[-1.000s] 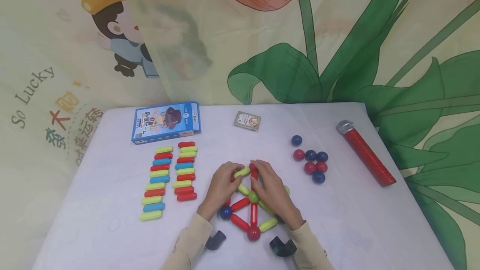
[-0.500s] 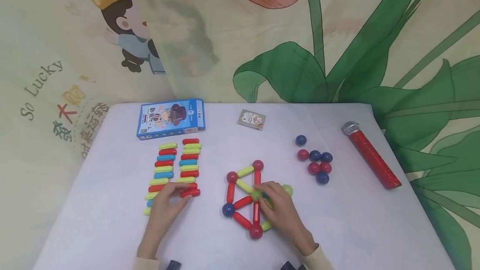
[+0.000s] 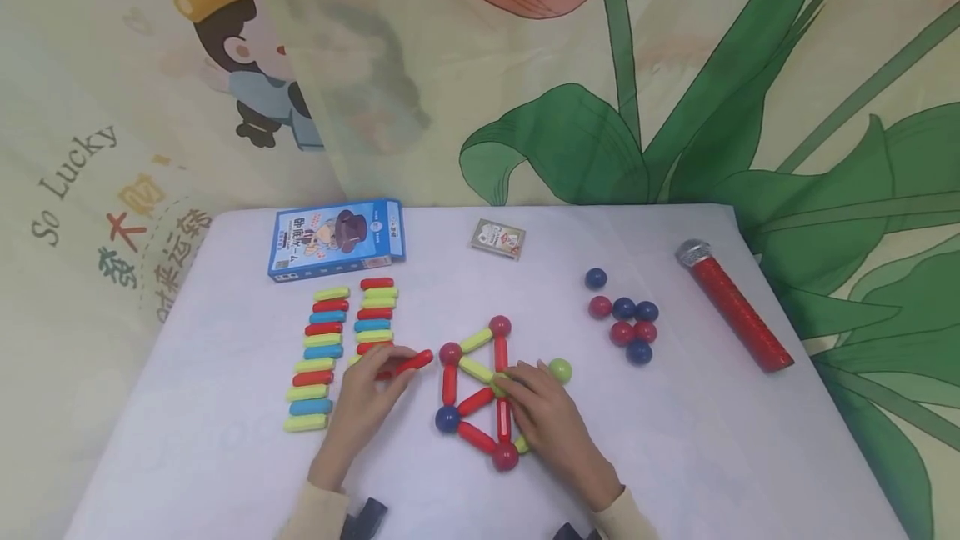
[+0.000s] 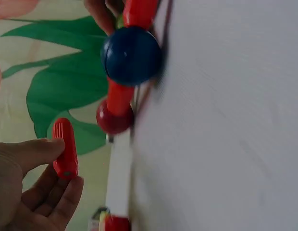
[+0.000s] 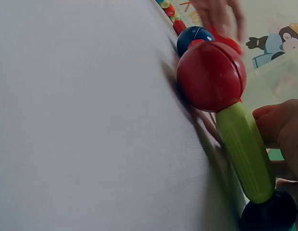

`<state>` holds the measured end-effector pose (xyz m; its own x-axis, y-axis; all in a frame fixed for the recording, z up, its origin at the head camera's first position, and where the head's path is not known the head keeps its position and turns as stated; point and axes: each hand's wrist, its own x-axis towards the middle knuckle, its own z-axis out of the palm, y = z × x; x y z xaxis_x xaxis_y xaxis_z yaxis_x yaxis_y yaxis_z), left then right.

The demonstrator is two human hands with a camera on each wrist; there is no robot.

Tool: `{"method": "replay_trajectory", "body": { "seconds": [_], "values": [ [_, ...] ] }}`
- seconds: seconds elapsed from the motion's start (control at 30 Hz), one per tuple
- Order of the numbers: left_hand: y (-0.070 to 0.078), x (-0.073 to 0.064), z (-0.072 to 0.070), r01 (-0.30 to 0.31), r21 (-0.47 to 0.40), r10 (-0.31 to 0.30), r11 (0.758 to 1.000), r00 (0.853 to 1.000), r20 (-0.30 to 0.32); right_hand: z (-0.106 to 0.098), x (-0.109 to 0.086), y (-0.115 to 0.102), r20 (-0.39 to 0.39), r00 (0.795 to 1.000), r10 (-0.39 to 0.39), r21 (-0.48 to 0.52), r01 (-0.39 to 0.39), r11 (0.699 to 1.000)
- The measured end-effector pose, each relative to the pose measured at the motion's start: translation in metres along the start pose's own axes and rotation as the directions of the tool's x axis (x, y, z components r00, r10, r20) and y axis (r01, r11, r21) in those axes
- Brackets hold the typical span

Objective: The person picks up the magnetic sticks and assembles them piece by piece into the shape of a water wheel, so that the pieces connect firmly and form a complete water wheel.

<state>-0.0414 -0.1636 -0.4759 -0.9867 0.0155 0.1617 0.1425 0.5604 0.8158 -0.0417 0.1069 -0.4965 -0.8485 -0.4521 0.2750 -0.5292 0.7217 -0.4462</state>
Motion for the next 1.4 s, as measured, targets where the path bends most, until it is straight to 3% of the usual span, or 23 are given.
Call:
{"method": "replay_trajectory", "body": {
  "seconds": [0.17, 0.3, 0.43, 0.53, 0.67, 0.77, 0.83, 0.9, 0.97, 1.03, 1.2, 1.3, 1.4],
  "values": [
    [0.018, 0.045, 0.025, -0.027, -0.167, 0.048, 0.986, 0.991, 0.123, 0.000, 0.022, 0.006, 0.078, 0.993, -0.087, -0.039, 0.090, 0.995],
    [0.026, 0.078, 0.038, -0.063, -0.146, 0.096, 0.987, 0.969, 0.228, -0.005, 0.038, 0.015, 0.166, 0.972, -0.168, -0.045, 0.177, 0.983],
    [0.034, 0.094, 0.043, -0.054, -0.101, 0.084, 0.993, 0.939, 0.333, -0.011, 0.045, 0.023, 0.219, 0.949, -0.228, 0.009, 0.232, 0.973],
    [0.035, 0.095, 0.046, -0.015, -0.054, 0.034, 0.998, 0.929, 0.368, -0.012, 0.045, 0.027, 0.224, 0.943, -0.245, 0.040, 0.243, 0.969],
    [0.028, 0.091, 0.052, 0.015, 0.034, -0.026, 0.999, 0.930, 0.366, -0.010, 0.041, 0.026, 0.217, 0.946, -0.242, 0.061, 0.234, 0.970],
    [0.024, 0.088, 0.055, 0.019, 0.063, -0.040, 0.998, 0.934, 0.355, -0.011, 0.039, 0.025, 0.157, 0.967, -0.200, 0.083, 0.189, 0.979],
    [0.022, 0.085, 0.055, 0.018, 0.065, -0.040, 0.998, 0.935, 0.351, -0.012, 0.039, 0.026, 0.079, 0.992, -0.097, 0.097, 0.089, 0.991],
    [0.020, 0.082, 0.054, 0.030, 0.049, -0.045, 0.998, 0.936, 0.350, -0.013, 0.041, 0.026, 0.021, 0.999, 0.050, 0.134, -0.053, 0.990],
    [0.019, 0.079, 0.054, 0.039, 0.039, -0.050, 0.998, 0.936, 0.348, -0.014, 0.045, 0.028, 0.009, 0.982, 0.189, 0.194, -0.187, 0.963],
    [0.019, 0.077, 0.054, 0.048, 0.032, -0.056, 0.998, 0.936, 0.348, -0.012, 0.050, 0.028, 0.053, 0.963, 0.263, 0.221, -0.268, 0.938],
    [0.019, 0.072, 0.056, 0.047, 0.034, -0.055, 0.998, 0.940, 0.336, -0.006, 0.058, 0.025, 0.133, 0.959, 0.250, 0.264, -0.277, 0.924],
    [0.019, 0.069, 0.055, 0.041, 0.035, -0.050, 0.999, 0.947, 0.317, -0.004, 0.060, 0.023, 0.114, 0.963, 0.244, 0.261, -0.266, 0.928],
    [0.017, 0.064, 0.045, 0.054, 0.025, -0.059, 0.998, 0.961, 0.270, -0.006, 0.056, 0.020, 0.079, 0.964, 0.252, 0.257, -0.264, 0.929]
  ]
}}
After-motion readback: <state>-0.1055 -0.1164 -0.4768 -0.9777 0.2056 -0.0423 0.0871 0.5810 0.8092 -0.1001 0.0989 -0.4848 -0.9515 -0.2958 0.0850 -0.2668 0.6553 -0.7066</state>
